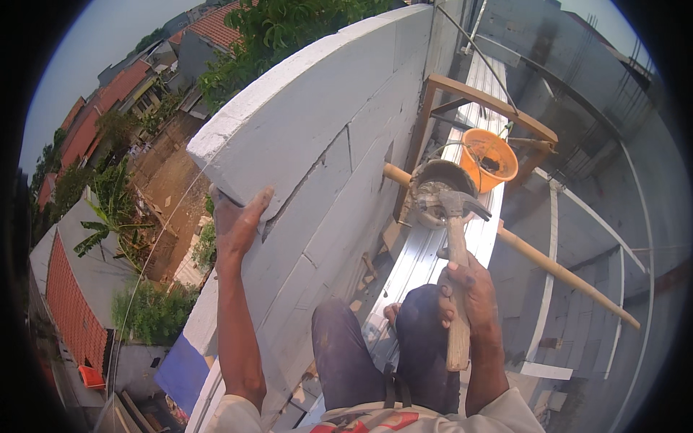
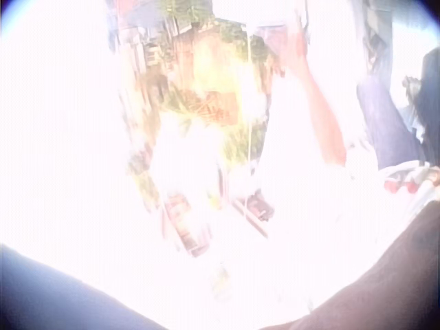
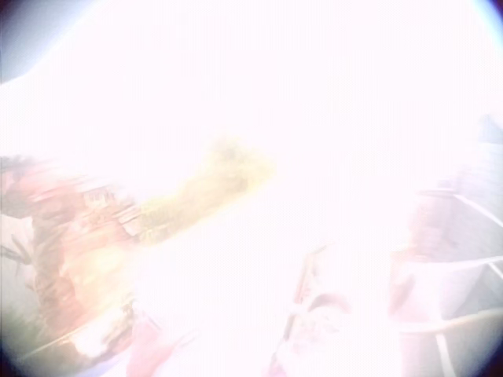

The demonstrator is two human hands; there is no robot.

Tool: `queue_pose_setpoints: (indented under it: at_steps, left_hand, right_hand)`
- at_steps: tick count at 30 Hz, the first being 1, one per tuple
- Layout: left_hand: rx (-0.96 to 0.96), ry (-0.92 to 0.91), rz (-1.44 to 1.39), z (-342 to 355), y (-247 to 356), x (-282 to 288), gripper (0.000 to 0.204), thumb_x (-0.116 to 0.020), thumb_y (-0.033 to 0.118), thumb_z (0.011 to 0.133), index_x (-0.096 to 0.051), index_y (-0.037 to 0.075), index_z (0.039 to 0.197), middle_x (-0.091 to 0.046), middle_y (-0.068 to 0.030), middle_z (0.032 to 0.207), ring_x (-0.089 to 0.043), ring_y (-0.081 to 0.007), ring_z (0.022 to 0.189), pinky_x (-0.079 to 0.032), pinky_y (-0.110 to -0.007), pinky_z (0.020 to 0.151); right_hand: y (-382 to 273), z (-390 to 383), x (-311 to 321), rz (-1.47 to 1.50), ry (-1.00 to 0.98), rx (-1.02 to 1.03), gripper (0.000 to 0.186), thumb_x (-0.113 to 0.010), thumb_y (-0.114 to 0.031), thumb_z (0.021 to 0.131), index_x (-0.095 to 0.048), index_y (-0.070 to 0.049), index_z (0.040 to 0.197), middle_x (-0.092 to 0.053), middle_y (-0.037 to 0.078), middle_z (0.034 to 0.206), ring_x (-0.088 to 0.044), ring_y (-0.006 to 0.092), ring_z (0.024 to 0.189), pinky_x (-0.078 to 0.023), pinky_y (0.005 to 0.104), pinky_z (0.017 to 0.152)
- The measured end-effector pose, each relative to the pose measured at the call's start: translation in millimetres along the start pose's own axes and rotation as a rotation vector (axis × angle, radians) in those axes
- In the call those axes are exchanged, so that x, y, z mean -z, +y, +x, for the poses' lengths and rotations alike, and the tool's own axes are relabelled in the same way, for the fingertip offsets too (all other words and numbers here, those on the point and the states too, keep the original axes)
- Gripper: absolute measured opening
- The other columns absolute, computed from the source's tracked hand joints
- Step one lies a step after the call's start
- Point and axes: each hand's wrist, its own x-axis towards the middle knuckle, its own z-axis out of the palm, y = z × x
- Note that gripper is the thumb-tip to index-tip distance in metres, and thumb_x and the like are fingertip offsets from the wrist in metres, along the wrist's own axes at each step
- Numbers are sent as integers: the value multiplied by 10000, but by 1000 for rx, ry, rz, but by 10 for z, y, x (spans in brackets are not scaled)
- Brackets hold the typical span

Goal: The person places a white concrete block onto a wall, aligns it, and taps it into position with a hammer. They then scoop mortar from a bucket with a trowel and apply it to the joints between the blocks, smoothing the surface.

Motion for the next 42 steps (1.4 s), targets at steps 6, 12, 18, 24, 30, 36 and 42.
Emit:
queue_pose_setpoints:
  at_steps: [6,12,18,24,30,36,42]
  left_hand:
    - [-124,330,23,-335,110,-272,985,-823,297,897,-197,-32,1582,-370,-263,1548,-365,-411,1498,-347,-555,1241]
    - [-662,478,240,-701,-176,-287,861,-784,180,929,-226,-9,1558,-326,-258,1596,-317,-426,1514,-268,-592,1273]
    - [-598,-98,150,-1692,-826,-930,750,-800,138,882,-367,16,1483,-385,-283,1576,-363,-452,1469,-273,-631,1196]
    - [-291,-473,243,-2634,-1778,-1360,783,-854,171,795,-476,14,1462,-417,-262,1582,-365,-463,1485,-251,-625,1184]
    - [-202,-468,398,-2660,-2028,-1515,854,-846,317,818,-462,17,1520,-422,-276,1598,-336,-475,1517,-237,-634,1194]
    - [-116,-470,412,-2448,-1747,-1389,800,-771,372,896,-451,9,1533,-352,-228,1656,-294,-427,1553,-215,-610,1235]
    - [-56,-406,383,-2676,-1940,-1389,701,-712,339,943,-489,-16,1505,-385,-187,1637,-252,-347,1581,-212,-582,1255]
  right_hand:
    - [882,301,1201,-887,401,-151,569,-586,-124,895,-530,-13,1450,-661,109,924,-621,228,785,-550,399,745]
    - [2736,483,2273,-1228,349,-297,569,-687,-285,970,-546,-83,1483,-729,247,1144,-712,414,1064,-554,491,898]
    - [3315,19,2618,-1435,127,-487,526,-737,-270,923,-608,-60,1387,-723,240,1132,-704,413,1074,-549,507,891]
    - [2669,532,2605,-1557,218,23,369,-792,-241,871,-708,-46,1173,-700,168,1051,-676,372,1045,-526,524,849]
    - [1149,2780,2107,-1829,424,581,327,-776,-162,847,-697,-88,1156,-706,77,1071,-610,280,1083,-429,487,921]
    - [1262,4195,2603,-2174,173,205,105,-763,-235,853,-789,-169,930,-793,57,979,-738,250,1011,-421,618,910]
    - [2015,3209,1120,-1568,-247,925,111,-763,-238,851,-787,-165,932,-791,66,970,-743,259,998,-441,599,890]
